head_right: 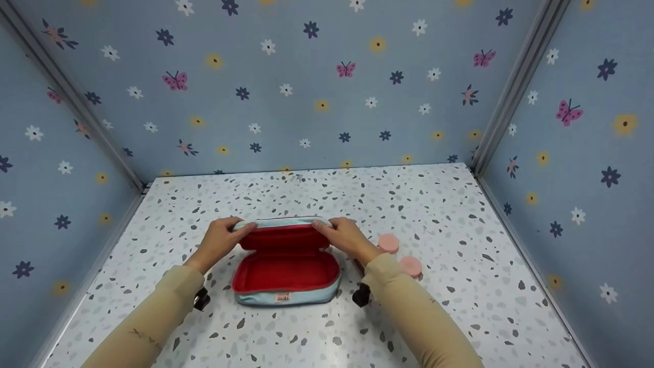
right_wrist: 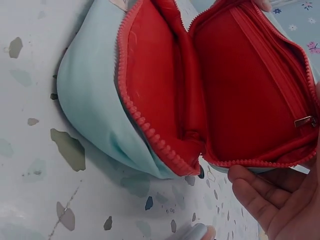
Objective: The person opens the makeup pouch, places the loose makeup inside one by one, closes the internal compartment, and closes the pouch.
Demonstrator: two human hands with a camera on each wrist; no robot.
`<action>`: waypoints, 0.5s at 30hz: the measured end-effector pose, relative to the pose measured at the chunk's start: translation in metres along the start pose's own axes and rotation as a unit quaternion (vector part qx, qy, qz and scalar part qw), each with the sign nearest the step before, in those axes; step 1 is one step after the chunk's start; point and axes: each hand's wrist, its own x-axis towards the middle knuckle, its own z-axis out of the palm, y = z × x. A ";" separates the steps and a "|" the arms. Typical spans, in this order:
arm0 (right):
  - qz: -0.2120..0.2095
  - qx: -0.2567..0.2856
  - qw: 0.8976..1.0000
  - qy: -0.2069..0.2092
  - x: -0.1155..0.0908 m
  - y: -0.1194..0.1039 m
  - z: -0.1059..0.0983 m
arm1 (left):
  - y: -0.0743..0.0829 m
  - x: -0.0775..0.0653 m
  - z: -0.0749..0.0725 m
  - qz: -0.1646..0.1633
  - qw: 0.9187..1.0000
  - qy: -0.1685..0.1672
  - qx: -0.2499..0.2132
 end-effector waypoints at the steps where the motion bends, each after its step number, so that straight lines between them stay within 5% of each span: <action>1: 0.002 0.008 1.000 0.003 0.001 0.000 0.000 | 0.000 0.001 0.000 -0.002 1.000 0.000 -0.008; 8: 0.012 0.056 0.998 0.022 0.005 0.004 0.001 | -0.007 0.002 0.000 -0.027 0.997 -0.030 -0.070; 15: -0.002 0.072 0.997 0.030 0.009 0.011 0.002 | -0.018 0.005 0.006 -0.022 0.998 -0.015 -0.058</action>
